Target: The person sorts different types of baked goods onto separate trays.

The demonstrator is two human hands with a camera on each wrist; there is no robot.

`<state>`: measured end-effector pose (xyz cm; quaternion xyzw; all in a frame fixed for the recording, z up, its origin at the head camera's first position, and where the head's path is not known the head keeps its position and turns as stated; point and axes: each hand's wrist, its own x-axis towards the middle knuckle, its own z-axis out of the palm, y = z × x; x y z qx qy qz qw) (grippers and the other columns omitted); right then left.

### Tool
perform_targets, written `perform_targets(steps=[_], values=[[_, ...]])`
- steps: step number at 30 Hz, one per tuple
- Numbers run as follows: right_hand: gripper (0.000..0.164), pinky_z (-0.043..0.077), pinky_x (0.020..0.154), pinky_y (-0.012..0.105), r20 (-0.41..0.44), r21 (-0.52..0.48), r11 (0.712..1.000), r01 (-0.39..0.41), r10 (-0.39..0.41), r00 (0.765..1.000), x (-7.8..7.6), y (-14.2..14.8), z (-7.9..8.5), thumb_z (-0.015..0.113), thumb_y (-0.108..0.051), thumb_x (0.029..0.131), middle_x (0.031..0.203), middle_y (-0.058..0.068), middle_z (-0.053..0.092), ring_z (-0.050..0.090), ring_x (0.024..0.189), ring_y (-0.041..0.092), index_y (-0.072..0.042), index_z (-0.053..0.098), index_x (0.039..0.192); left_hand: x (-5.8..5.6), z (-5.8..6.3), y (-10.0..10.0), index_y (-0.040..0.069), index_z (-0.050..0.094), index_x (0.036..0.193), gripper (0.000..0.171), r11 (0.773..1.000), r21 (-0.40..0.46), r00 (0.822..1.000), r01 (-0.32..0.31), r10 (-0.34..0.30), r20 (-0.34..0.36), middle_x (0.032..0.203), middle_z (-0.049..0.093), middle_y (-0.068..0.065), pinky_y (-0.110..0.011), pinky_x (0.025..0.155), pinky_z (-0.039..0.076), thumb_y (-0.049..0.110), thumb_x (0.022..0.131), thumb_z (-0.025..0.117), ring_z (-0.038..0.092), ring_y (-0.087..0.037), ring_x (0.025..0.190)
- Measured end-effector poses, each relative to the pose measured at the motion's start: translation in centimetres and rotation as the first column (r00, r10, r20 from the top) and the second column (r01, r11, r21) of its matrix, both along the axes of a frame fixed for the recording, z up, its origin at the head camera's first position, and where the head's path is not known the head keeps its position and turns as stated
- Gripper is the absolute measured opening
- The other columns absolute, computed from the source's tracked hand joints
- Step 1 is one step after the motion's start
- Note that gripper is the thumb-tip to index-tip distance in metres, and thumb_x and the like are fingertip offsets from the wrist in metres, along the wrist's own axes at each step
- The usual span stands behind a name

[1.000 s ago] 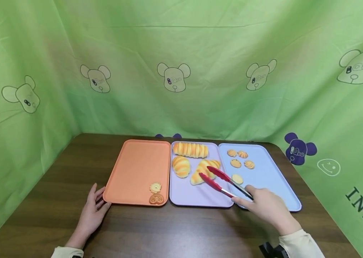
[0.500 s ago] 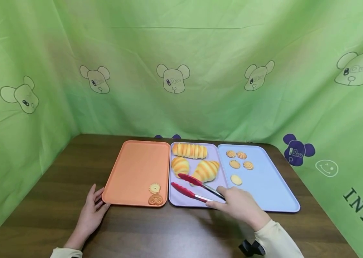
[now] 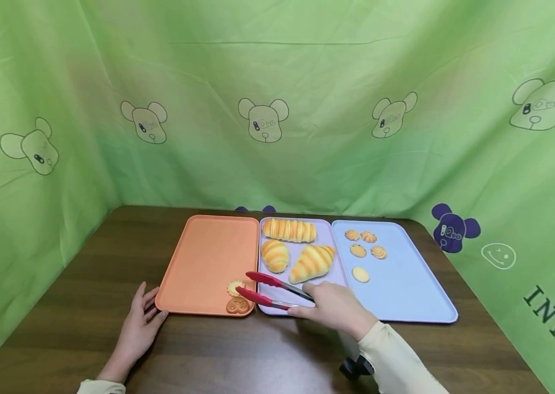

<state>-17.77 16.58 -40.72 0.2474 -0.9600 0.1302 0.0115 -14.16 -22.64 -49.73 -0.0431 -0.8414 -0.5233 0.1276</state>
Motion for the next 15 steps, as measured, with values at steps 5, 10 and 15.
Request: perform_targets(steps=[5,10,15], values=[[0.047,0.035,0.048,0.032,0.033,0.017,1.000,-0.018,0.017,0.999,-0.6,-1.1,0.2,0.071,-0.058,0.085,0.058,-0.006,0.039,0.042,0.054,0.012,-0.014,0.054,0.077,0.1,0.2,-0.1,-0.019,0.001,0.149,0.080,1.000,-0.001,1.000,-0.001,0.001,0.020,0.145,0.034,-0.041,0.005,0.085,0.031,-0.012,0.094,0.058,0.038,-0.054,0.131],[0.049,0.037,0.047,0.034,0.020,0.032,0.999,-0.023,0.022,1.000,-1.1,-1.9,0.2,0.071,-0.058,0.084,0.057,-0.005,0.040,0.042,0.054,0.013,-0.014,0.052,0.073,0.1,0.2,0.0,-0.019,0.003,0.149,0.080,1.000,-0.005,1.000,-0.007,0.007,0.005,0.144,0.035,-0.041,0.005,0.085,0.032,-0.013,0.093,0.059,0.039,-0.053,0.130],[0.049,0.035,0.044,0.034,0.005,0.040,0.999,-0.022,0.022,1.000,-1.7,-2.6,0.1,0.072,-0.057,0.084,0.056,-0.004,0.041,0.042,0.052,0.014,-0.012,0.054,0.073,0.1,0.2,0.0,-0.019,0.001,0.149,0.081,1.000,-0.001,1.000,-0.003,0.003,0.010,0.144,0.034,-0.041,0.005,0.085,0.032,-0.011,0.094,0.059,0.038,-0.053,0.130]])
